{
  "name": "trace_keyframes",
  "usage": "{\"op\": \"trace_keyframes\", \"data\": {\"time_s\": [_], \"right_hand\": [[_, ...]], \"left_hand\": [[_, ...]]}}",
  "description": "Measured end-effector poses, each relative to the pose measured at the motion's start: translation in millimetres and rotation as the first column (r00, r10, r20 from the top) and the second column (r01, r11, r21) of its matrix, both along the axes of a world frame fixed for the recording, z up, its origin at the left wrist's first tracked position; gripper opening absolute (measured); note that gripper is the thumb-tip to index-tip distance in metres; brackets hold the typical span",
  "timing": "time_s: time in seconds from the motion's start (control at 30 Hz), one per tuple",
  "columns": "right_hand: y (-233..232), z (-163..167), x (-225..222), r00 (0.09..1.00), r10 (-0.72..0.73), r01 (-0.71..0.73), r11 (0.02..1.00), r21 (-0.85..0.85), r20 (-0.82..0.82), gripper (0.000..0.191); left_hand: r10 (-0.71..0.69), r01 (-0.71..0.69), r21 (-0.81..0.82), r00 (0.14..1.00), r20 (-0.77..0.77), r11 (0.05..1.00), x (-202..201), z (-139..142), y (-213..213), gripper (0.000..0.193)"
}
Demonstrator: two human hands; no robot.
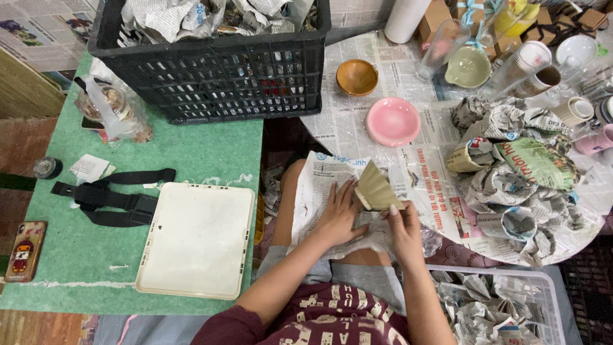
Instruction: The person sits on the floor and wraps small ceramic dishes and cups in newspaper. They pick up each item, fold a sheet of newspaper around it, and place the wrapped bundle into a nearby crate. The process is repeated for multiple items.
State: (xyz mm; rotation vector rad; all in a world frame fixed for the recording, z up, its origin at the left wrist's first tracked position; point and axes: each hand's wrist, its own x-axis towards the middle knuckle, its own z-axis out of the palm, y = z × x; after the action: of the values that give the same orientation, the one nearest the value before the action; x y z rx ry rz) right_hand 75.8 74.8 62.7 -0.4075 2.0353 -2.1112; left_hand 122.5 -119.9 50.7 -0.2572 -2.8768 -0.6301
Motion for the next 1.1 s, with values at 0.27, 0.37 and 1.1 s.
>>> {"op": "trace_keyframes", "data": {"time_s": [0.27,0.37,1.1], "right_hand": [[5.5,-39.3,5.0,0.992,0.062,-0.069,0.996,0.061,0.110,0.012],[11.0,-42.5,8.1,0.984,0.172,-0.165,0.977,0.136,-0.041,0.021],[-17.9,25.0,23.5,0.899,0.371,-0.191,0.810,0.555,-0.232,0.034]], "left_hand": [[0.436,-0.362,0.348,0.885,-0.162,0.865,7.7,9.5,-32.2,0.053],[0.558,-0.480,0.584,0.828,0.054,0.655,18.2,13.7,-57.5,0.063],[0.448,-0.304,0.932,0.874,0.190,0.198,29.7,-27.1,-111.0,0.036]]}}
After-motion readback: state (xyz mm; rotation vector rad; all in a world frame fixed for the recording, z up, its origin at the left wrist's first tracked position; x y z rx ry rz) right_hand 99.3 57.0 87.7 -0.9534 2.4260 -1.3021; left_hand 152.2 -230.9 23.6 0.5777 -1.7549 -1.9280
